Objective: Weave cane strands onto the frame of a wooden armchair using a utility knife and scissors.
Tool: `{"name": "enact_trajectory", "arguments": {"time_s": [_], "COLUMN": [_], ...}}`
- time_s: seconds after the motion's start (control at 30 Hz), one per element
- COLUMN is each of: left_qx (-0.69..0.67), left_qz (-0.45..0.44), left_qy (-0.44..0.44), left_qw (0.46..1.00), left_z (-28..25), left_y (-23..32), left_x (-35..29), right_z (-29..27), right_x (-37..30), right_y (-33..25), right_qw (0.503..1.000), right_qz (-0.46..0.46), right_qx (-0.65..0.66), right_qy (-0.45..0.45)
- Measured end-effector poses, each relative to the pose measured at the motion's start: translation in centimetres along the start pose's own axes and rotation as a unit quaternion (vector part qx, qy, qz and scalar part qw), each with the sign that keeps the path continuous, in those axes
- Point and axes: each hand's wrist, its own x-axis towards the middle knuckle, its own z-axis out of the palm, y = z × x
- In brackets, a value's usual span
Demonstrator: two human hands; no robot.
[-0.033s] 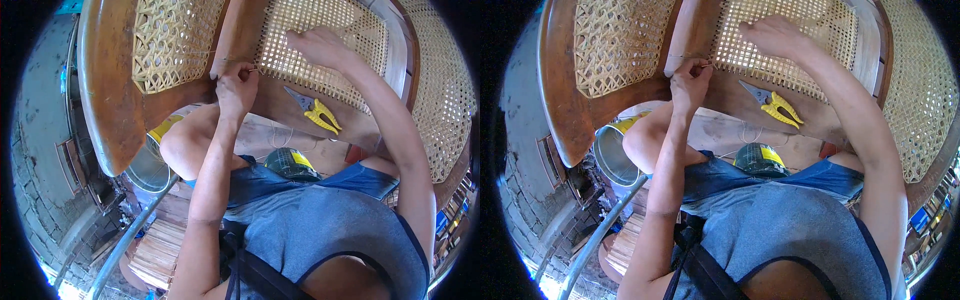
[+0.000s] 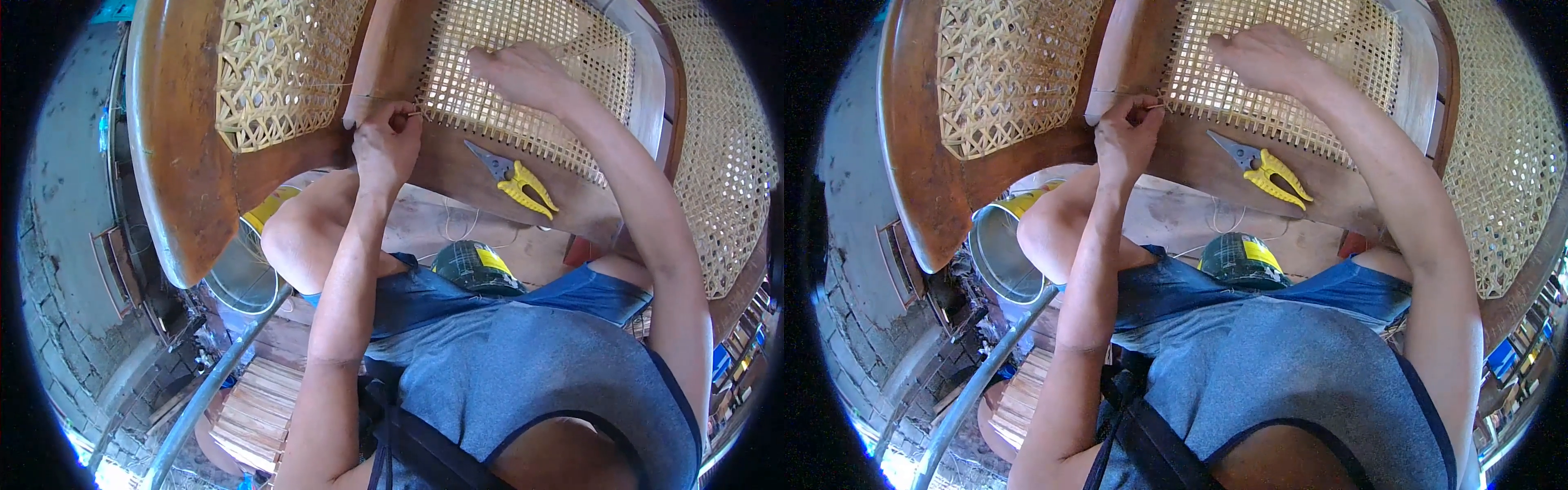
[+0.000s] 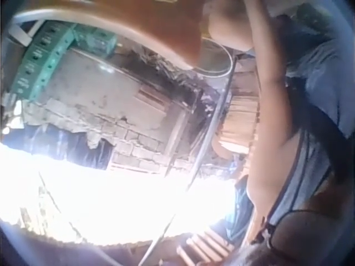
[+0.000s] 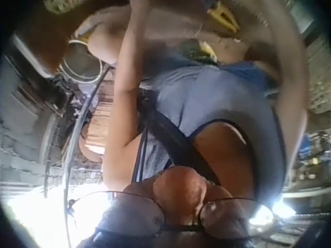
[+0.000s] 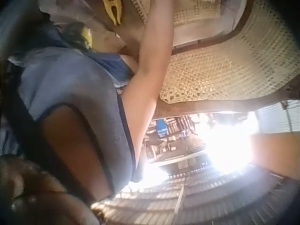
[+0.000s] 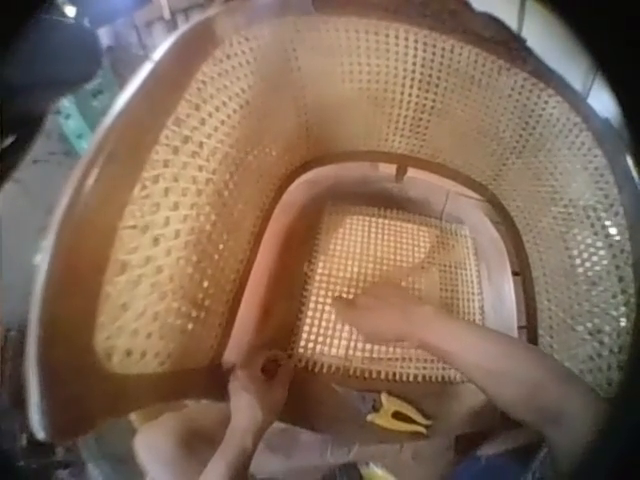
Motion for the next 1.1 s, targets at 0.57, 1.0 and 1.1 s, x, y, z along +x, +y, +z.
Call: {"name": "enact_trajectory", "arguments": {"time_s": [0.57,1.0,1.1], "left_qx": [-0.098,-0.100,-0.098], "left_qz": [0.009,-0.101,-0.167], "left_qy": [-0.016,-0.107,-0.132], "left_qw": [0.995,0.984,0.972], "left_z": [0.2,-0.6,-1.2], "left_y": [-1.5,-0.7,0.1], "left_x": [0.7,2.7,3.1], "right_z": [-0.9,-2.1,-2.5], "right_x": [0.1,0.0,0.5], "right_y": [0.8,0.7,0.7], "right_qw": [0.999,1.000,0.997], "right_qz": [0.002,0.021,0.027], "right_qx": [-0.003,0.004,0.012], "right_qy": [-0.050,-0.023,-0.076]}}
